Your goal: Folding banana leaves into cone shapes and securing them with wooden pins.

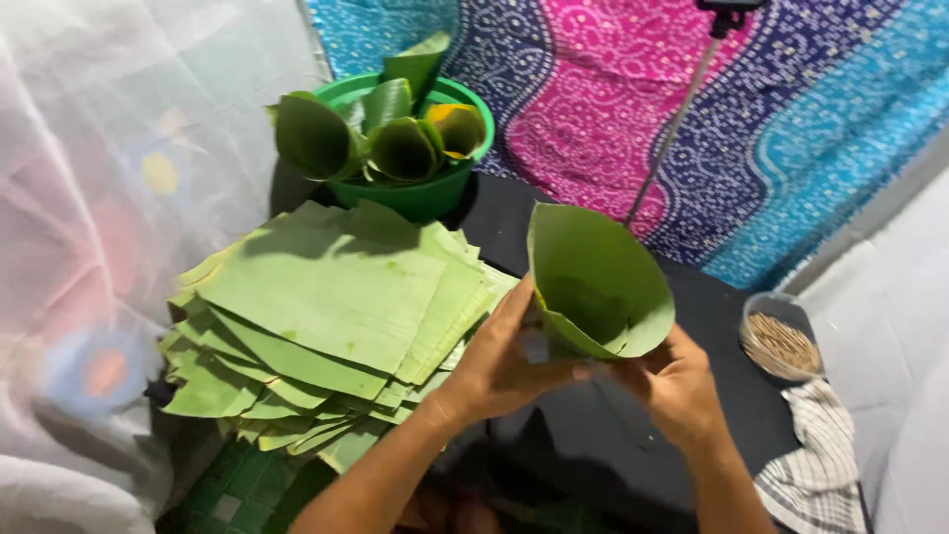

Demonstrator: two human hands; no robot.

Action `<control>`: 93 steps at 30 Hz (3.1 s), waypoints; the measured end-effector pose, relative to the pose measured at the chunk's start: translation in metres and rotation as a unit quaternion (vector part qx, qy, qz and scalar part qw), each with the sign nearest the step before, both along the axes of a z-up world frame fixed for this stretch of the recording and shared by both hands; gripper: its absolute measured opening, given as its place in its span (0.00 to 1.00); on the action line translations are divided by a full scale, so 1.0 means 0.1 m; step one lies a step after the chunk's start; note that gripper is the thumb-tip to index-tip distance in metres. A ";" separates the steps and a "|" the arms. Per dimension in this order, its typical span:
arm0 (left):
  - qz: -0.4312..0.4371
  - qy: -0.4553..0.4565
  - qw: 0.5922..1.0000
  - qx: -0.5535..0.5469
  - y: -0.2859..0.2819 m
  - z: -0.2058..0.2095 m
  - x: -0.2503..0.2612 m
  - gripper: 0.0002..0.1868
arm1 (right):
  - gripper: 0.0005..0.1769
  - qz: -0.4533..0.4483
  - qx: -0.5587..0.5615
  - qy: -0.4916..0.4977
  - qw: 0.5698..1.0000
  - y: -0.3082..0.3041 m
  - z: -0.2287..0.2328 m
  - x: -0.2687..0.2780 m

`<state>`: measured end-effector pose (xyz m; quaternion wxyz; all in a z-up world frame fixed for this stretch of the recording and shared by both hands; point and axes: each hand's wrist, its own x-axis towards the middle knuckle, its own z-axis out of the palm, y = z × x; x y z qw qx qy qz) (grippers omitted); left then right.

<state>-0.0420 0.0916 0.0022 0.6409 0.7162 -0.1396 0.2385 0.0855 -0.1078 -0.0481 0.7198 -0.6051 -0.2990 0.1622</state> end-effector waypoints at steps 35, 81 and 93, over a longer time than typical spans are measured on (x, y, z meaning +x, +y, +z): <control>0.327 -0.001 0.917 0.228 3.34 1.10 1.37 0.42 | 0.40 0.014 -0.135 -0.385 0.913 3.59 1.37 1.55; 0.469 0.492 0.688 0.252 4.18 -0.93 -0.30 0.36 | 0.46 0.050 -0.128 0.361 0.922 2.49 -0.19 -0.11; 0.543 0.417 0.673 0.280 4.50 -1.39 -0.42 0.28 | 0.36 0.039 -0.061 0.397 0.915 2.54 -0.36 -0.14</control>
